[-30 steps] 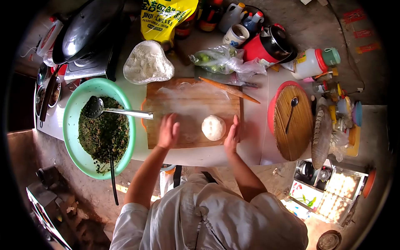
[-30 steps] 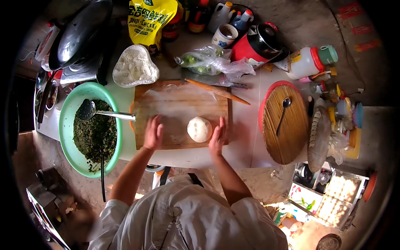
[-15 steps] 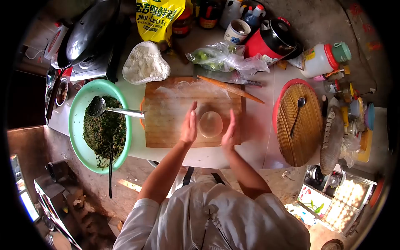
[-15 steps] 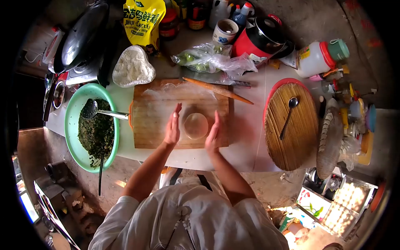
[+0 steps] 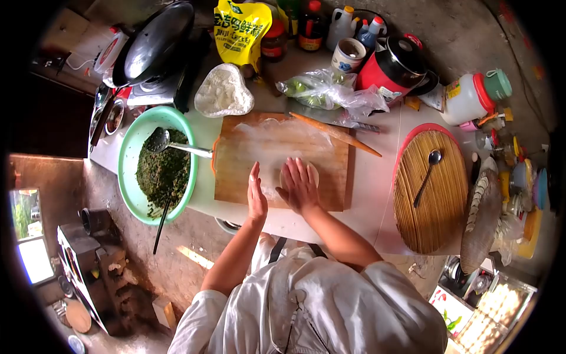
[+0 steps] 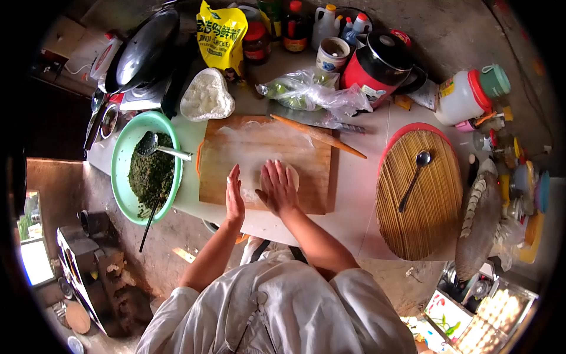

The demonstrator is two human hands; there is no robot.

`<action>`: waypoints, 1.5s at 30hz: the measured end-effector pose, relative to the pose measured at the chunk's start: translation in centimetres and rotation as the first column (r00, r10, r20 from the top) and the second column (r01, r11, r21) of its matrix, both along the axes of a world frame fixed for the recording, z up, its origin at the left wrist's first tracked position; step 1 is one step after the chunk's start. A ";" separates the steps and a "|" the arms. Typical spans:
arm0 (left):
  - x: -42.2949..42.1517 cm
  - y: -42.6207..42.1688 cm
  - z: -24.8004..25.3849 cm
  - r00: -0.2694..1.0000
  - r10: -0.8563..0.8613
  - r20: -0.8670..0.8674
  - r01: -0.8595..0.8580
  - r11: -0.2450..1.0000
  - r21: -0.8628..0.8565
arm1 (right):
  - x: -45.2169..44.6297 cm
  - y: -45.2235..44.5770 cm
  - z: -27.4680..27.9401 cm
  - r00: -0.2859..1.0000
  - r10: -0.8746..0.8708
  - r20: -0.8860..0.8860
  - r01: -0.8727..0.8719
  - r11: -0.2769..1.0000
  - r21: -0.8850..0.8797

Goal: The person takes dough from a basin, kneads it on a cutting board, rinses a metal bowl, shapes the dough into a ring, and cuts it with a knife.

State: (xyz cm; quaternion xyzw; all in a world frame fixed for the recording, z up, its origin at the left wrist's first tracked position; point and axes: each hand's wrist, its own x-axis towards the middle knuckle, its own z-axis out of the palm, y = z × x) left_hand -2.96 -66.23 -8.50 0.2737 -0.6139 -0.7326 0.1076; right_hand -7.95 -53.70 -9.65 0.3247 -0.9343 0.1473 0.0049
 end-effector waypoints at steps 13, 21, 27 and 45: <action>-1.7 -1.6 -0.2 1.000 0.000 -0.027 -0.001 1.000 -0.024 | -2.9 3.2 1.2 0.859 0.295 0.418 -0.038 0.851 -0.524; 0.9 4.3 -2.3 0.956 -0.290 -0.042 0.251 0.885 -0.393 | 1.2 4.5 -4.8 0.871 0.004 0.492 0.356 0.686 -0.635; 2.8 1.3 -1.5 0.981 -0.100 0.166 0.059 0.969 0.238 | -2.1 5.3 2.8 0.748 -0.057 0.662 0.496 0.710 -0.500; -2.6 1.7 -4.6 0.992 -0.128 -0.010 0.128 0.992 0.005 | -1.7 0.7 -1.9 0.910 -0.010 0.415 0.268 0.779 -0.567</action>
